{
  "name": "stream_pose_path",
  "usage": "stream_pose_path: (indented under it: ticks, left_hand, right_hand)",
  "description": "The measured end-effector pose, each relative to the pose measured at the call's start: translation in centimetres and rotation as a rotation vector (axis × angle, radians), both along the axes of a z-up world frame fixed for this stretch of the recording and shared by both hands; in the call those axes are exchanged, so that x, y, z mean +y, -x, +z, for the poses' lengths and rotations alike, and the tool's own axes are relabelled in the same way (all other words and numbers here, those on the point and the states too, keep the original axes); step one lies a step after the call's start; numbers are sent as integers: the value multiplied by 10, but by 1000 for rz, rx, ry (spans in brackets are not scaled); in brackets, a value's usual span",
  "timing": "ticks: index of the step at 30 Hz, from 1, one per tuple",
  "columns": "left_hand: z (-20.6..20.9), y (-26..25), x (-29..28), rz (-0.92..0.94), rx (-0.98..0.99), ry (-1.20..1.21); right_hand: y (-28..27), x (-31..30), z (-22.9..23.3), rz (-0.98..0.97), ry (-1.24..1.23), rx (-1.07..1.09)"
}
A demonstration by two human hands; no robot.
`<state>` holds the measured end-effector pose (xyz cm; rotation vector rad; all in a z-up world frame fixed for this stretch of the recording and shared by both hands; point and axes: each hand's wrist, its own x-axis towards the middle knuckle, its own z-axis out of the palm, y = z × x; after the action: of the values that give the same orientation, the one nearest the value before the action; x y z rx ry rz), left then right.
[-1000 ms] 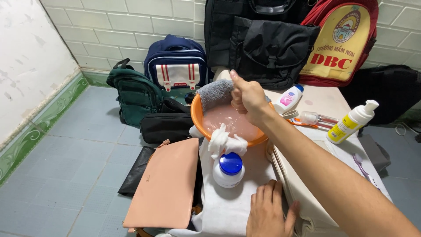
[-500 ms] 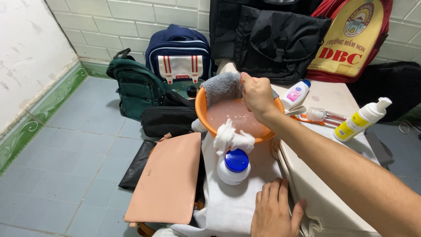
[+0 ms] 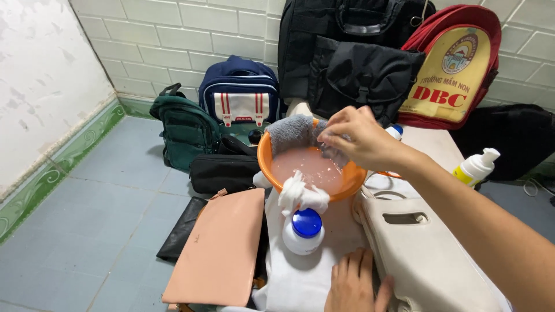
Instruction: Cleaning and conditioning a white leather bag using a cloth and various cleaning products.
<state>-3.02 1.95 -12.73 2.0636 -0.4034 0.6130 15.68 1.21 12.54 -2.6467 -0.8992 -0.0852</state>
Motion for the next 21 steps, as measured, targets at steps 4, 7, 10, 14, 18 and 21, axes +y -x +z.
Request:
stream_pose_path:
  ticks: [4,7,10,14,18,21]
  left_hand:
    - [15,5,9,-33,33,28]
    - [31,10,15,-70,100,40]
    - [23,9,13,-19,31,48]
    - [11,6,8,-14,117,9]
    - [16,8,7,13,31,2]
    - [12,8,6,17,118,-54]
  right_hand:
    - [14,-16,0,56,-97,-28]
    - [31,-25,-5,47,-172,-25]
    - [57,-32,-2,62,-350,-156]
    - [97,-41,-20,125,-361,-168]
    - [105,-51,-49,97,-141,-34]
    - [103,-52,-45,86,-129,52]
